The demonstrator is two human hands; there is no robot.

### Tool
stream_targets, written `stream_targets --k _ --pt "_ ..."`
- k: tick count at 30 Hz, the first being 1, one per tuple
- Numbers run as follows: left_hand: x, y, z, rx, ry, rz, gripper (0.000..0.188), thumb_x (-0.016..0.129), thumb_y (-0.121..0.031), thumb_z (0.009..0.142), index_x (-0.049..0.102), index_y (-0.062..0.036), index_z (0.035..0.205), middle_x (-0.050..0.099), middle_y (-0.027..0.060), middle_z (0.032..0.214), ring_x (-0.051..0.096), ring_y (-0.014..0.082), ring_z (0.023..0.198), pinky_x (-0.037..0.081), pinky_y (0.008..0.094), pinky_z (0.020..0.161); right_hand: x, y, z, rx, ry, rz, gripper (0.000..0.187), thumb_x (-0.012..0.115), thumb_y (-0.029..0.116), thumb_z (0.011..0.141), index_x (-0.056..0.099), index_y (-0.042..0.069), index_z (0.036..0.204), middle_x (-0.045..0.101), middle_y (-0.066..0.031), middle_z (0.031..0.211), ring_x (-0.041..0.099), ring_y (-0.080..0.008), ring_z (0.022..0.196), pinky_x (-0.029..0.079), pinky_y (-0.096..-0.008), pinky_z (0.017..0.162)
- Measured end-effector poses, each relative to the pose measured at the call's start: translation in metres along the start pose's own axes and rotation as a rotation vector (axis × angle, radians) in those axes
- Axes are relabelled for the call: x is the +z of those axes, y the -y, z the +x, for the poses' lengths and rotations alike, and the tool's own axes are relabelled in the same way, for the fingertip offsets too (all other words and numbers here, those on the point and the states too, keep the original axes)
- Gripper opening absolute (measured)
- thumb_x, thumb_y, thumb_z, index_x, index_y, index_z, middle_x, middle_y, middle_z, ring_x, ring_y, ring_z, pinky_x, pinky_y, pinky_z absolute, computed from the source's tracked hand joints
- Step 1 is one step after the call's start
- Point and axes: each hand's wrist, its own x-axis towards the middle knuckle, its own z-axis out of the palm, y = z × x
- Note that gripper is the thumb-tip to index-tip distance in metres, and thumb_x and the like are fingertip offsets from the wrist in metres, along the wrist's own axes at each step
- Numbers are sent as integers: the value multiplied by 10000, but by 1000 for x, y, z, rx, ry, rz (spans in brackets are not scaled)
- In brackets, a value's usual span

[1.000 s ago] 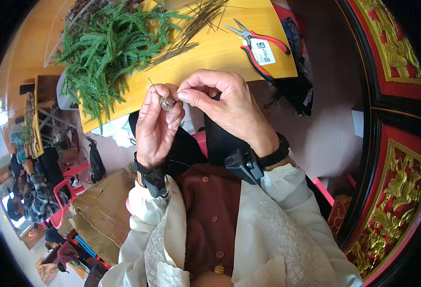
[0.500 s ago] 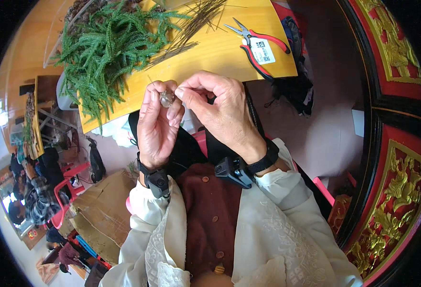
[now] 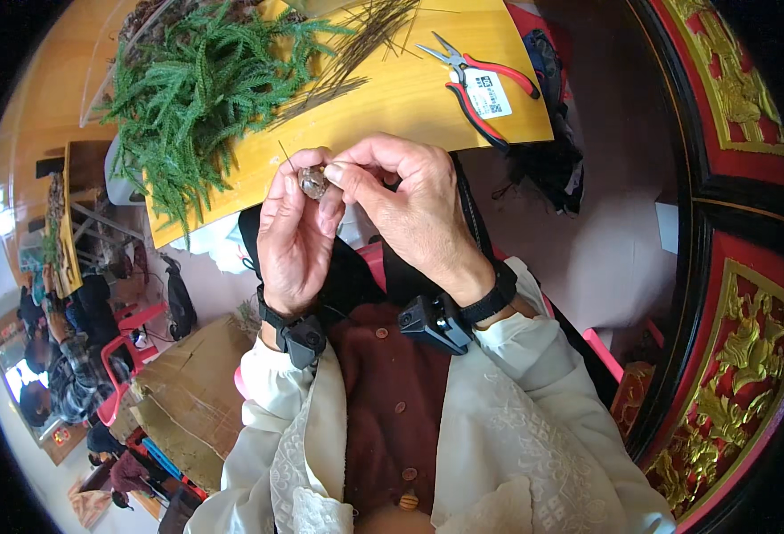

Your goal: Trimming and preparing small green branches using a cutting tool.

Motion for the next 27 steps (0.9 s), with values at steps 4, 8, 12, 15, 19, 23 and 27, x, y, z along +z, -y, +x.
stream_targets --k 4,8,12,15,19,23,27 --pt "0 3 0 23 3 91 340 439 -234 1005 493 22 1222 520 24 904 444 91 703 401 224 663 0 2 -1 4 -15 19 110 622 66 893 650 -33 856 659 -38 680 605 -63 609 465 -203 563" --pt "5 5 0 50 -57 -41 287 443 -223 1003 514 8 1157 531 27 898 441 90 693 388 220 646 1 -2 -2 56 21 143 120 639 91 885 660 -27 876 647 -22 681 585 -49 623 447 -196 571" --pt "3 -3 2 73 -27 100 229 449 -211 998 543 -13 1064 526 11 863 419 80 660 352 213 615 -3 4 1 -6 7 -121 171 653 167 883 678 2 922 651 -9 737 583 -52 669 429 -211 581" --pt "-4 -4 -1 -19 38 281 225 458 -215 995 573 -24 1026 500 -11 825 402 73 643 330 206 598 -8 -4 3 -150 -49 -302 191 655 202 880 689 25 942 666 -16 820 594 -73 704 427 -229 593" --pt "4 1 -10 -28 -40 606 197 479 -188 988 592 -27 1002 455 -24 726 388 53 630 299 185 569 -11 -9 0 -119 2 -292 184 660 193 872 693 30 952 672 -35 879 604 -94 736 438 -239 613" --pt "1 0 -10 -62 -13 607 192 480 -172 989 594 -23 1025 461 -23 732 389 48 621 299 182 566 -16 -10 2 -43 62 -187 181 642 161 883 680 -5 946 673 -43 870 599 -91 755 443 -221 643" --pt "4 0 -10 -138 18 457 210 479 -178 991 591 -12 1056 557 0 821 398 53 617 313 182 559 -15 -3 -1 139 99 110 171 628 139 893 665 -27 912 631 -16 787 551 -76 683 436 -210 623"
